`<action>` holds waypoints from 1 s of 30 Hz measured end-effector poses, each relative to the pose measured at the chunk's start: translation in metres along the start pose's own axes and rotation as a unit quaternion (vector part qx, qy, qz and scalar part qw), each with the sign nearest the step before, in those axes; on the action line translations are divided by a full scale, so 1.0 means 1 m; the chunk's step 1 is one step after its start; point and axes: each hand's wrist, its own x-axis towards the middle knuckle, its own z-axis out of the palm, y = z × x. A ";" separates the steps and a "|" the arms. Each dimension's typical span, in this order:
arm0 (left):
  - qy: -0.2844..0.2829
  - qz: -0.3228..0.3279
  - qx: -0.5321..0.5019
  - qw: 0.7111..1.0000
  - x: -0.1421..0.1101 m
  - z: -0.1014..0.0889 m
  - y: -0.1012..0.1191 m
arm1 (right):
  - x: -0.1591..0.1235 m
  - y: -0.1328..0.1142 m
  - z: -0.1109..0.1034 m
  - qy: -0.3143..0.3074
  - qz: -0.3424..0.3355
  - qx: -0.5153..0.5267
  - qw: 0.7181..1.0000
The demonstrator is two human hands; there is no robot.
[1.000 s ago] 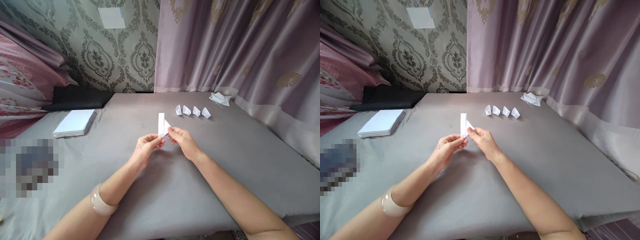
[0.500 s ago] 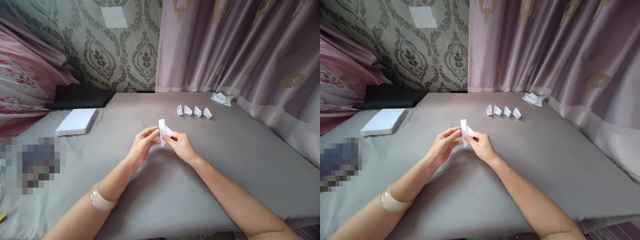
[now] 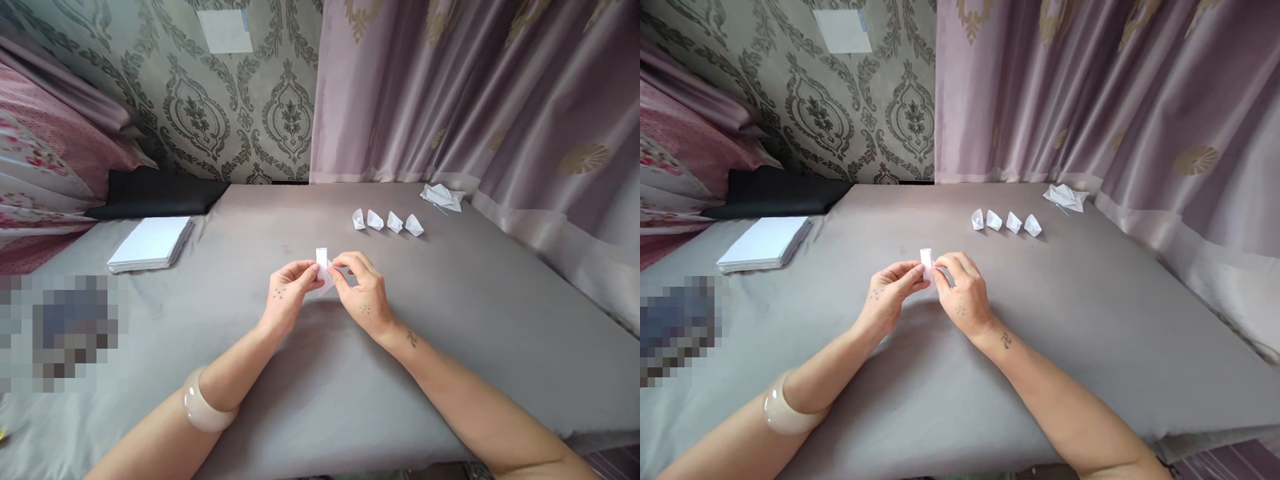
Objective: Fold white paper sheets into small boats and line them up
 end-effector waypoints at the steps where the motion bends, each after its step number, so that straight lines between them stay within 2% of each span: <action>1: -0.002 0.001 0.004 1.000 -0.001 0.001 -0.001 | -0.001 0.000 0.001 -0.005 -0.010 -0.008 1.000; 8: -0.038 0.042 0.019 0.998 -0.007 0.004 -0.001 | -0.004 0.003 0.005 0.011 -0.012 -0.025 1.000; 30: -0.037 0.034 0.012 0.999 -0.005 0.005 -0.002 | -0.003 -0.001 0.007 0.012 0.043 0.014 0.999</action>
